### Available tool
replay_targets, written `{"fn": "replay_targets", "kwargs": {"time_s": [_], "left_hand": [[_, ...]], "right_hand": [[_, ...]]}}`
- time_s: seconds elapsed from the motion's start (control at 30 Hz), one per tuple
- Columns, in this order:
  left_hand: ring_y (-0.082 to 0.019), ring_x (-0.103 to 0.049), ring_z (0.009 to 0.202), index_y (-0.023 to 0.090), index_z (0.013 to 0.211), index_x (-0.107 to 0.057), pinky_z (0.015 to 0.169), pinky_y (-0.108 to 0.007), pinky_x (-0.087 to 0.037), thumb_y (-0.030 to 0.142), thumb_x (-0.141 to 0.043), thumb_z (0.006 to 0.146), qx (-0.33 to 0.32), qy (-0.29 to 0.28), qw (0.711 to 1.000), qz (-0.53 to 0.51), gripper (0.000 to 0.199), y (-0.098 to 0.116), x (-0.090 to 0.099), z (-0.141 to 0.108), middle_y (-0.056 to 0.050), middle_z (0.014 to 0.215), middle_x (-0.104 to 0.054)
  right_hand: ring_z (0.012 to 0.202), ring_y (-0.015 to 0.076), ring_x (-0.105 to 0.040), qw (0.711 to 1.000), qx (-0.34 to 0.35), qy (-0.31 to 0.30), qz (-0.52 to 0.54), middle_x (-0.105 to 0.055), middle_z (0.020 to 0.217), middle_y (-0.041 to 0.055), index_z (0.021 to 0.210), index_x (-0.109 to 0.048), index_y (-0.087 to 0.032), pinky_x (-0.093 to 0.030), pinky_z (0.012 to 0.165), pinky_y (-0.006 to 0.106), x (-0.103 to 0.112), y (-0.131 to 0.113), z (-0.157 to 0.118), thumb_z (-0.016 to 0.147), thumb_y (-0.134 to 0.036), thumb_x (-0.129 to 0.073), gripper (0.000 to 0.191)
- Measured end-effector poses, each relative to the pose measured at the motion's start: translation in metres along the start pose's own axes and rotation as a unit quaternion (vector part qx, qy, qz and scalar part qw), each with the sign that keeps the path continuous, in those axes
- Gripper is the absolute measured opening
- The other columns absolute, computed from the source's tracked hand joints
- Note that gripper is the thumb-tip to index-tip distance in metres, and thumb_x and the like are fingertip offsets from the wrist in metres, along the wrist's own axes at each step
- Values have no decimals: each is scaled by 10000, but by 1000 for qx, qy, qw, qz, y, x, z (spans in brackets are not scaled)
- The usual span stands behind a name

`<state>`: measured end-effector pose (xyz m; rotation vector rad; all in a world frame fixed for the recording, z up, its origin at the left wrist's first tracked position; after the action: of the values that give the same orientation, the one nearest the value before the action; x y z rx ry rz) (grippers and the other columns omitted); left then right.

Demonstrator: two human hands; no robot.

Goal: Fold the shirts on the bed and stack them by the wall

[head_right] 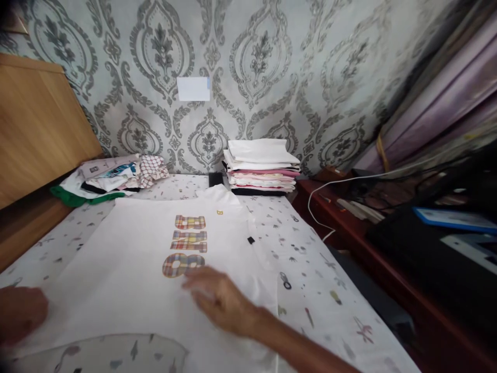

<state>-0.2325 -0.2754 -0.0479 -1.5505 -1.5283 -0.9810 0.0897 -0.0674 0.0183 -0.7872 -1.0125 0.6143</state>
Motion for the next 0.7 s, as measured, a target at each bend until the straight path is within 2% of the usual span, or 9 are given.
{"fn": "replay_targets", "kwargs": {"time_s": [0.03,0.1,0.2,0.3,0.4,0.47,0.53,0.6,0.7], "left_hand": [[-276,-690,573,299,588,-726,538,-359,-541,276,-435,762,8,-2,999,-37,340,5,18,10,-19,587,-704],[-251,-691,694,288,674,-697,646,-340,-525,357,-442,832,-4,26,995,-101,308,17,62,38,-1,719,-727],[-239,-680,827,258,829,-672,732,-315,-482,447,-385,914,3,99,986,-137,353,19,122,96,-38,891,-737],[-234,-662,829,222,933,-665,746,-310,-461,400,-397,879,17,175,973,-149,326,12,160,160,-67,895,-732],[-220,-635,798,203,937,-661,743,-308,-456,329,-414,836,30,247,951,-183,295,6,184,222,-54,853,-717],[-212,-625,818,198,936,-655,749,-302,-456,299,-426,826,32,253,947,-193,274,9,191,262,-48,867,-712],[-209,-619,854,193,945,-654,765,-298,-451,289,-448,821,30,247,949,-195,259,13,195,295,-54,913,-708],[-209,-614,865,184,958,-658,762,-298,-442,296,-471,815,29,238,951,-197,260,16,197,317,-66,942,-700],[-211,-609,820,181,960,-661,714,-298,-427,362,-502,811,28,216,955,-202,283,12,195,327,-65,907,-689]], "right_hand": [[1191,201,-637,999,-11,33,-9,-682,1275,112,1167,-693,-227,-527,1011,410,21,12,14,974,-247,-506,270],[1150,220,-654,991,-61,106,-55,-691,1256,109,1136,-707,-221,-562,929,398,68,45,45,951,-254,-525,262],[995,205,-697,942,-221,221,-126,-719,1163,87,1001,-732,-199,-563,901,378,138,109,81,862,-150,-569,220],[997,214,-689,914,-279,259,-138,-709,1142,91,944,-732,-167,-527,964,390,175,148,110,813,-79,-584,216],[926,215,-696,890,-343,281,-109,-711,1041,88,975,-707,-137,-559,876,357,185,184,124,819,-77,-630,184],[869,195,-690,870,-392,290,-68,-698,1022,78,1067,-671,-128,-579,792,344,182,207,125,876,-155,-660,194],[902,187,-675,851,-427,304,-19,-672,1100,77,1178,-626,-141,-586,783,363,178,224,124,937,-278,-647,277],[983,199,-659,834,-446,324,35,-640,1198,85,1248,-595,-162,-583,824,397,176,236,124,963,-353,-619,344],[1037,218,-647,809,-456,352,117,-622,1247,95,1271,-588,-168,-573,864,424,176,245,126,962,-361,-618,365]]}}
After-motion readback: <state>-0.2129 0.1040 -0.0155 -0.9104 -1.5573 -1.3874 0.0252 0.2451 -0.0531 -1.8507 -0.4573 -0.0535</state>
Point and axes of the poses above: each hand's wrist, its own z-axis towards the middle knuckle, its own x-axis out of the back of the hand, y = z × x, the point moved 9 cm from there along z, towards the middle knuckle
